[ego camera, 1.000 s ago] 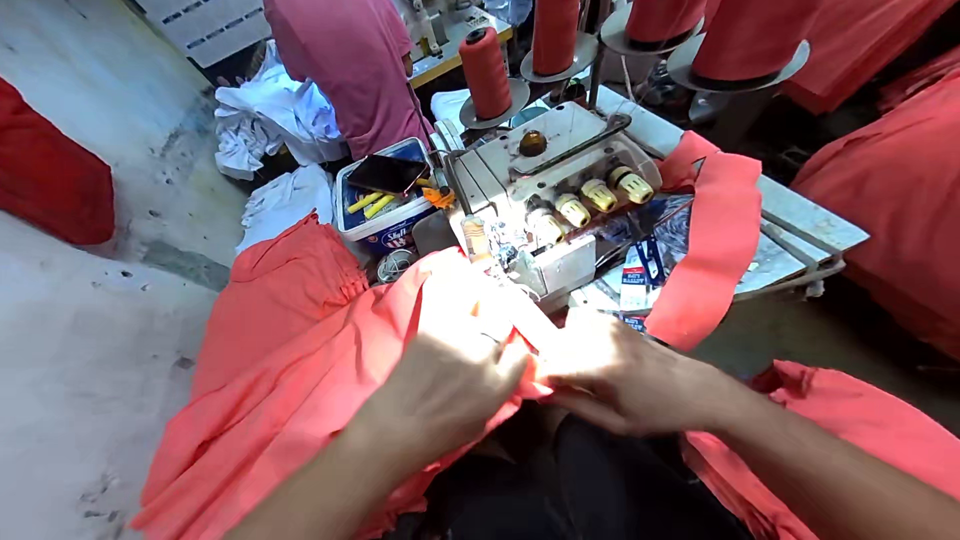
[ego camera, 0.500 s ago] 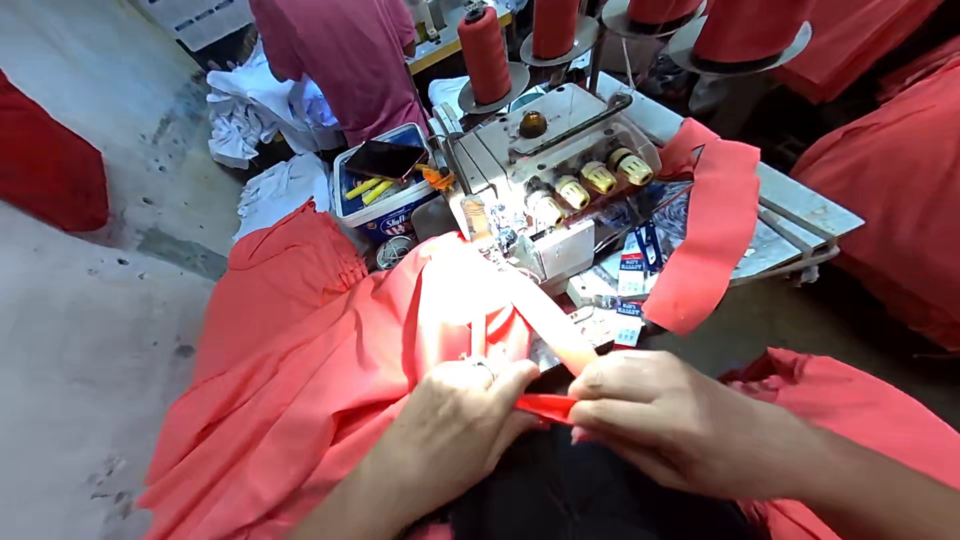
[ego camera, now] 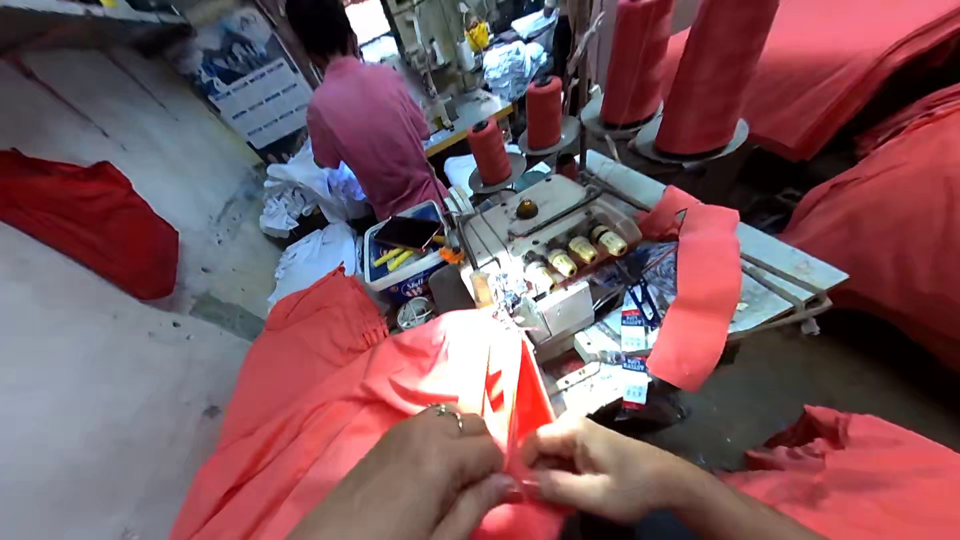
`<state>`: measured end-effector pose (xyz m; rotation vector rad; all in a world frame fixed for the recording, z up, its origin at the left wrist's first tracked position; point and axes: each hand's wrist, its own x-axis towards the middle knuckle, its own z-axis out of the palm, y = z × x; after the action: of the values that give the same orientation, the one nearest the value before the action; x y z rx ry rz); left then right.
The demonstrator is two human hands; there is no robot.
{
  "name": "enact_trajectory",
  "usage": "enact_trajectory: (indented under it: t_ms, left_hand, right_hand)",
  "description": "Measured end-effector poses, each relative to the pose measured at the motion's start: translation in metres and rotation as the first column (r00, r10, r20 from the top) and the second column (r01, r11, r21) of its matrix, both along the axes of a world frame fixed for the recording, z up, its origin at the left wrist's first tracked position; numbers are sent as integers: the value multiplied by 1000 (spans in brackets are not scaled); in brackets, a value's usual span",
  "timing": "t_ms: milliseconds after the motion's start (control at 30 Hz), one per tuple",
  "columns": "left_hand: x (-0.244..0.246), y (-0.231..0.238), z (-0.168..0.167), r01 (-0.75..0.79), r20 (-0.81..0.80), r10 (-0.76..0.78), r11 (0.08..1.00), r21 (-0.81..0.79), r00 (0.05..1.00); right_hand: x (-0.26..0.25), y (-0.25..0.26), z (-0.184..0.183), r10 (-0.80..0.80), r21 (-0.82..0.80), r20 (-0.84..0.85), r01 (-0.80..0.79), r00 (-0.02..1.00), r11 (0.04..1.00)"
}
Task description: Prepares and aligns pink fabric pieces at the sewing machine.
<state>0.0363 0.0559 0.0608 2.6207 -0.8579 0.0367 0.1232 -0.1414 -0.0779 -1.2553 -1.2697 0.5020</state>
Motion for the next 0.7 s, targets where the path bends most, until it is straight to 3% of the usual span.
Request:
enact_trajectory:
  t_ms: [67, 133, 233, 400, 500, 567, 600, 633, 700]
  left_hand:
    - [19, -15, -14, 1, -69, -20, 963, -269, 997]
    - [35, -36, -21, 32, -23, -41, 950, -310, 999]
    - [44, -51, -8, 61, 110, -44, 986, -156, 993]
    - [30, -30, 13, 78, -287, -121, 984, -160, 950]
    - [13, -2, 40, 140, -323, -73, 972, 189, 944]
    - [0, 6, 68, 85, -285, 49, 895, 438, 957]
    - [-3, 10, 75, 33, -188, 75, 857, 513, 979]
    - [-3, 11, 78, -11, -60, 54, 828, 561, 997]
    - [3, -5, 77, -20, 99, -52, 792, 610, 994]
  right_hand:
    - [-6, -26, 17, 17, 97, 19, -19, 1000, 995]
    - [-12, -42, 38, -8, 166, 90, -7, 996, 986]
    - [-16, -44, 49, -117, 310, 152, 65, 982, 949]
    - [-37, -18, 49, -286, 447, 93, 216, 954, 868]
    - [-38, 3, 31, -545, 498, 60, 448, 836, 742]
    - [-40, 24, -13, -729, 417, 19, 658, 684, 627]
    - [-47, 36, -39, -753, 320, 3, 713, 658, 624]
    - [-59, 48, -60, -735, 199, -24, 724, 677, 661]
    - [-75, 71, -55, -548, -174, -8, 538, 836, 824]
